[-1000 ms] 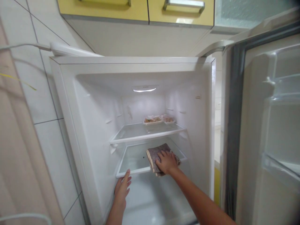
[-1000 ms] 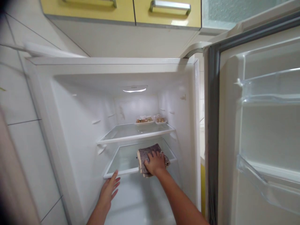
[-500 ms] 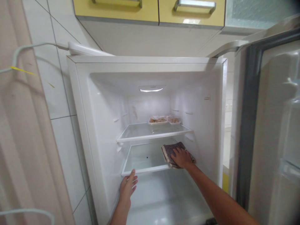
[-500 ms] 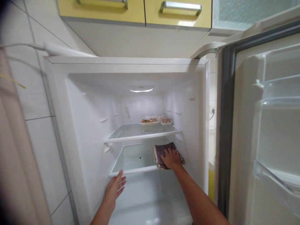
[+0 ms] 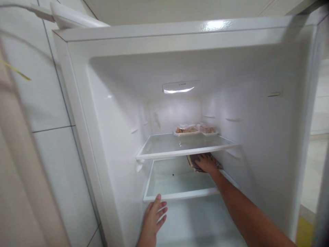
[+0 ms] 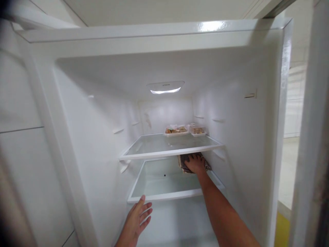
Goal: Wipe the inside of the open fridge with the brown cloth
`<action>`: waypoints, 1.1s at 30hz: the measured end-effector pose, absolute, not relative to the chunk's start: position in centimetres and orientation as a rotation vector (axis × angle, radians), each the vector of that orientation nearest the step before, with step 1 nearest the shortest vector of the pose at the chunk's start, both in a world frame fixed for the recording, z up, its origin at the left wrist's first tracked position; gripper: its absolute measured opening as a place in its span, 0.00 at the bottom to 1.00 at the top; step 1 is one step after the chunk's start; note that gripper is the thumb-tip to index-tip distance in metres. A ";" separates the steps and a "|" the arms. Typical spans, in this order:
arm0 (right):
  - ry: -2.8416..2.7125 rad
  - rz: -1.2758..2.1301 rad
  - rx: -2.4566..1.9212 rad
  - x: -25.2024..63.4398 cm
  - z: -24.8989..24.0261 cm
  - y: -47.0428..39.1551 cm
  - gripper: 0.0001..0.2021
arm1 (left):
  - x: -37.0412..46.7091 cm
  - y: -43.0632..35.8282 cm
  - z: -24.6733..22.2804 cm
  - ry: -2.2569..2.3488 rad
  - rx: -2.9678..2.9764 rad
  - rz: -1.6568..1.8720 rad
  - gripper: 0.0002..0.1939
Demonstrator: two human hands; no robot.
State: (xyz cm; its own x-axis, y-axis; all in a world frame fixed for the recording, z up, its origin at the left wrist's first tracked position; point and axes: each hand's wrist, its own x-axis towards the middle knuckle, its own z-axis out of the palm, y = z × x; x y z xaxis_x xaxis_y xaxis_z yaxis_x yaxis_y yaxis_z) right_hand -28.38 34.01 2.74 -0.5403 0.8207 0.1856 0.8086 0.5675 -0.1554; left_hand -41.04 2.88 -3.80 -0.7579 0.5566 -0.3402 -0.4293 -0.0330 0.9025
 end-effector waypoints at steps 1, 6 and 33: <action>-2.559 0.108 -1.368 -28.9 2.8 33.9 0.29 | -41.1 3.0 -4.0 1.558 0.129 1.863 0.25; -2.600 0.266 -1.277 -33.1 3.2 30.4 0.30 | -40.9 3.5 -4.5 1.531 0.071 1.904 0.25; -2.556 0.109 -1.249 -29.8 3.5 31.1 0.32 | -40.4 3.9 -4.1 1.663 0.127 1.966 0.25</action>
